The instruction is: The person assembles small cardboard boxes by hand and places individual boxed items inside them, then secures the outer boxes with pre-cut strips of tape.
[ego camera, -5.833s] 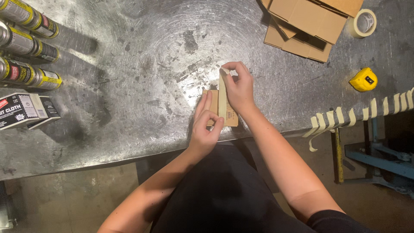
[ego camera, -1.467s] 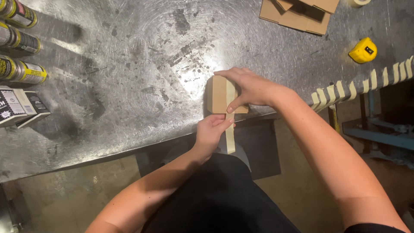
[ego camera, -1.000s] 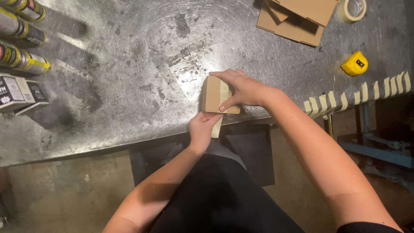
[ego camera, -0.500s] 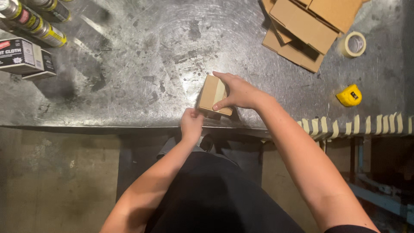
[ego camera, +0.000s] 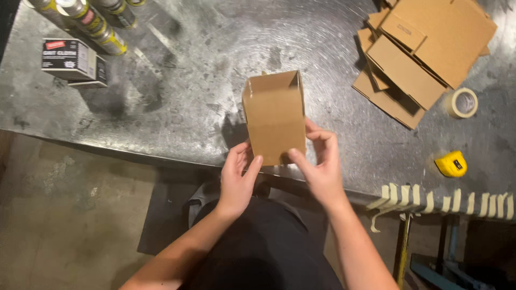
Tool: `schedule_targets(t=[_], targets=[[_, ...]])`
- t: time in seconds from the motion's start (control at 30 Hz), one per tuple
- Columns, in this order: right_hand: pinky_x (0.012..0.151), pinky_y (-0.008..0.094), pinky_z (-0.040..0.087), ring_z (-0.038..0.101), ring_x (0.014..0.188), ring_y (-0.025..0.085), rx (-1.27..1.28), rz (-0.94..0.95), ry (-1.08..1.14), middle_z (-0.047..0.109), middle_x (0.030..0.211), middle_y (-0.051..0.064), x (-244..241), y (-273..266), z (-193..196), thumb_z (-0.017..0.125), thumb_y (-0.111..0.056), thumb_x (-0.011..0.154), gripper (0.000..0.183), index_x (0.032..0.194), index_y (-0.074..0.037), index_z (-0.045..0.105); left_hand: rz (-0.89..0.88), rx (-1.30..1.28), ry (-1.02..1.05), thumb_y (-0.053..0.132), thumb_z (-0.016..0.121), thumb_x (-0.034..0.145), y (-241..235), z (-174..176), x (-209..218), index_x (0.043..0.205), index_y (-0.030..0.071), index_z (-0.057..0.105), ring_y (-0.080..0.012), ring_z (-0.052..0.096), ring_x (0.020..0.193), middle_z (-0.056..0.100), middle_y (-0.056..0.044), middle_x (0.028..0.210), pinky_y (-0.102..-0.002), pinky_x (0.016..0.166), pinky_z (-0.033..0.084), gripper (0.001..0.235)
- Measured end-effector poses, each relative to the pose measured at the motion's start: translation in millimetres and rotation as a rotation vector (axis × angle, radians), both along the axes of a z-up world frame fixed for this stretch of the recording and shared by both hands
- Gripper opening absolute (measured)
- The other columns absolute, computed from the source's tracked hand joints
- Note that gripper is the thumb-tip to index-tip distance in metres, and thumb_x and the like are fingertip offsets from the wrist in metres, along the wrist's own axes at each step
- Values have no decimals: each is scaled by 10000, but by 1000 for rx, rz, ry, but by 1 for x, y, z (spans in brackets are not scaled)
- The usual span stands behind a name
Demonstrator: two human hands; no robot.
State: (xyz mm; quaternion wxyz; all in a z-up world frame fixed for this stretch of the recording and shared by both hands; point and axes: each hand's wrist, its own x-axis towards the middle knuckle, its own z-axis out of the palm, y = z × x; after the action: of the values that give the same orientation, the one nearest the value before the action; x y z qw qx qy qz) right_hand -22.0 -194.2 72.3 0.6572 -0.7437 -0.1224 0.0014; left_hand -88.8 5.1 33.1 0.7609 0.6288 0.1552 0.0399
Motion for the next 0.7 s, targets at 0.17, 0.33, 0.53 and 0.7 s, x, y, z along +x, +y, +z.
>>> schedule_targets(t=[0.17, 0.33, 0.53, 0.7], targets=[[1269, 589, 516, 592, 1530, 354, -91, -15, 10, 627, 1564, 173, 4, 76, -32, 850, 77, 940, 747, 1626, -61, 591, 86, 280, -54, -81, 783, 935, 81, -36, 9, 1574, 45, 593, -381, 667, 1494, 740, -220, 1536, -578, 1303, 501, 678], [1232, 608, 567, 632, 1516, 404, 38, -12, 101, 531, 1669, 167, 15, 177, -55, 720, 173, 891, 825, 1659, -69, 541, 155, 258, -137, -243, 733, 845, 167, -71, 44, 1514, 38, 624, -383, 708, 1433, 754, -211, 1416, -543, 1236, 567, 733], [1227, 622, 575, 643, 1492, 427, 20, -138, 204, 551, 1643, 194, 37, 276, -97, 666, 203, 835, 938, 1712, -29, 431, 85, 212, -129, -248, 666, 818, 252, -111, 99, 1539, 6, 605, -473, 647, 1487, 722, -281, 1468, -602, 1276, 531, 767], [1209, 665, 585, 630, 1478, 535, 45, -239, 298, 530, 1620, 280, 38, 295, -170, 691, 156, 888, 874, 1703, 20, 407, -128, 391, 91, -55, 663, 932, 296, -124, 99, 1591, 51, 592, -495, 668, 1473, 725, -288, 1524, -583, 1237, 573, 671]])
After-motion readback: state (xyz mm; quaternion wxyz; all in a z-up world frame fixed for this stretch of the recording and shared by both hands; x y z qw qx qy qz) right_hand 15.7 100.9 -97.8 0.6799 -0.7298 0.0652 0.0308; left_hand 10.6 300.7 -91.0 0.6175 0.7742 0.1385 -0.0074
